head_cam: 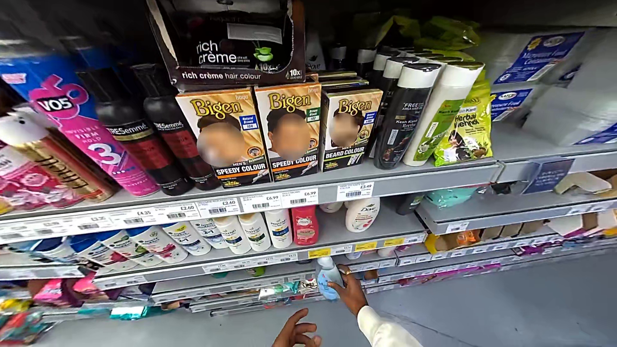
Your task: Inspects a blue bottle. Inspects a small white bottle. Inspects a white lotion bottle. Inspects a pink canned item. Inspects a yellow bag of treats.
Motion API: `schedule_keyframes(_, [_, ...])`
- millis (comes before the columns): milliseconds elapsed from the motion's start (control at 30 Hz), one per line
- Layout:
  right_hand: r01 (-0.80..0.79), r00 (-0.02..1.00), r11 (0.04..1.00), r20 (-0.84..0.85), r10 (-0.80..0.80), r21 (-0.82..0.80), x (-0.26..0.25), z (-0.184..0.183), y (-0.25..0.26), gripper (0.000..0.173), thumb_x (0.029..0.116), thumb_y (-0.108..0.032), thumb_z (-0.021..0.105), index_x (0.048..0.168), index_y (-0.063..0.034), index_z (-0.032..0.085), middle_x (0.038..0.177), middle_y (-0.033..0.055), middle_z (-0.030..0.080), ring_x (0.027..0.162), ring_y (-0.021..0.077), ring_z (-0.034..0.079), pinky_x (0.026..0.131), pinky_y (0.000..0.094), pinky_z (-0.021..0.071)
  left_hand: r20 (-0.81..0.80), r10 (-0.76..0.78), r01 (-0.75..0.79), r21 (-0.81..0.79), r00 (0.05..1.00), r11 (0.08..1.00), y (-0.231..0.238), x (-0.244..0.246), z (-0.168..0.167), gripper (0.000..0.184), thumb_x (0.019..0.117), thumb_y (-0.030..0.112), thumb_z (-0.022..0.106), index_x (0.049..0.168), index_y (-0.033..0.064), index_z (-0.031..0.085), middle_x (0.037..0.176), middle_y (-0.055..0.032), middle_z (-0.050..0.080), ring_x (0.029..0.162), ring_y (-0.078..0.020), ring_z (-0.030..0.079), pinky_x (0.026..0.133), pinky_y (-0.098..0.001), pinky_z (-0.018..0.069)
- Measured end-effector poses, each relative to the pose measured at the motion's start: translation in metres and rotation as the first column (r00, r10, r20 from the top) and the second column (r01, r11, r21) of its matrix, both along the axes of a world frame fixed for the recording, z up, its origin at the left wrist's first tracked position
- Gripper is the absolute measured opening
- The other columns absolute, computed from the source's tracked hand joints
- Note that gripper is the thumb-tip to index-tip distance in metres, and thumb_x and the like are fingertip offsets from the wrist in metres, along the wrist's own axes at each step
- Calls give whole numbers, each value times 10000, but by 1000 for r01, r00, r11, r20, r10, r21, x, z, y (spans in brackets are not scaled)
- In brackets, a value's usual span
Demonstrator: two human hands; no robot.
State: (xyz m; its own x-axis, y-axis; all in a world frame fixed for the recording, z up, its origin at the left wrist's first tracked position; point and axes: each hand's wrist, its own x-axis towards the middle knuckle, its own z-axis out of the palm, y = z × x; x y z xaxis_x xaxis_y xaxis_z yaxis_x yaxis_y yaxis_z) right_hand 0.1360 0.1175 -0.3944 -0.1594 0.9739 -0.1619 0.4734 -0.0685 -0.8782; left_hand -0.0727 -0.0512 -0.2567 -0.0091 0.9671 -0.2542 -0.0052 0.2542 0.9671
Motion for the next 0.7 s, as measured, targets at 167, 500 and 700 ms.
schedule_keyframes(167, [-34, 981, 991, -195, 8, -132, 12, 33, -50, 624, 825, -177, 845, 1364, -15, 574, 1095, 76, 765, 999, 159, 744, 941, 370, 604, -52, 80, -79, 15, 995, 997, 5, -7, -11, 445, 941, 86, 716, 1342, -44, 573, 1092, -129, 745, 884, -220, 752, 755, -402, 645])
schedule_keyframes(500, [42, 846, 995, -526, -83, -90, 3, 231, -77, 454, 954, -171, 716, 1344, 35, 611, 1041, 125, 767, 919, 221, 756, 823, 361, 639, 65, 125, -137, 228, 990, 964, 32, -11, 64, 460, 986, 191, 634, 1378, -39, 560, 1250, -140, 693, 1046, -268, 721, 806, -423, 647])
schedule_keyframes(700, [42, 776, 995, -624, -91, -92, -5, 295, -59, 451, 978, -202, 689, 1360, 23, 609, 1063, 187, 744, 944, 270, 746, 826, 394, 638, 199, 20, -86, 331, 980, 940, 55, 2, 135, 558, 1058, 345, 474, 1489, -9, 473, 1333, -162, 654, 1124, -295, 692, 824, -423, 637])
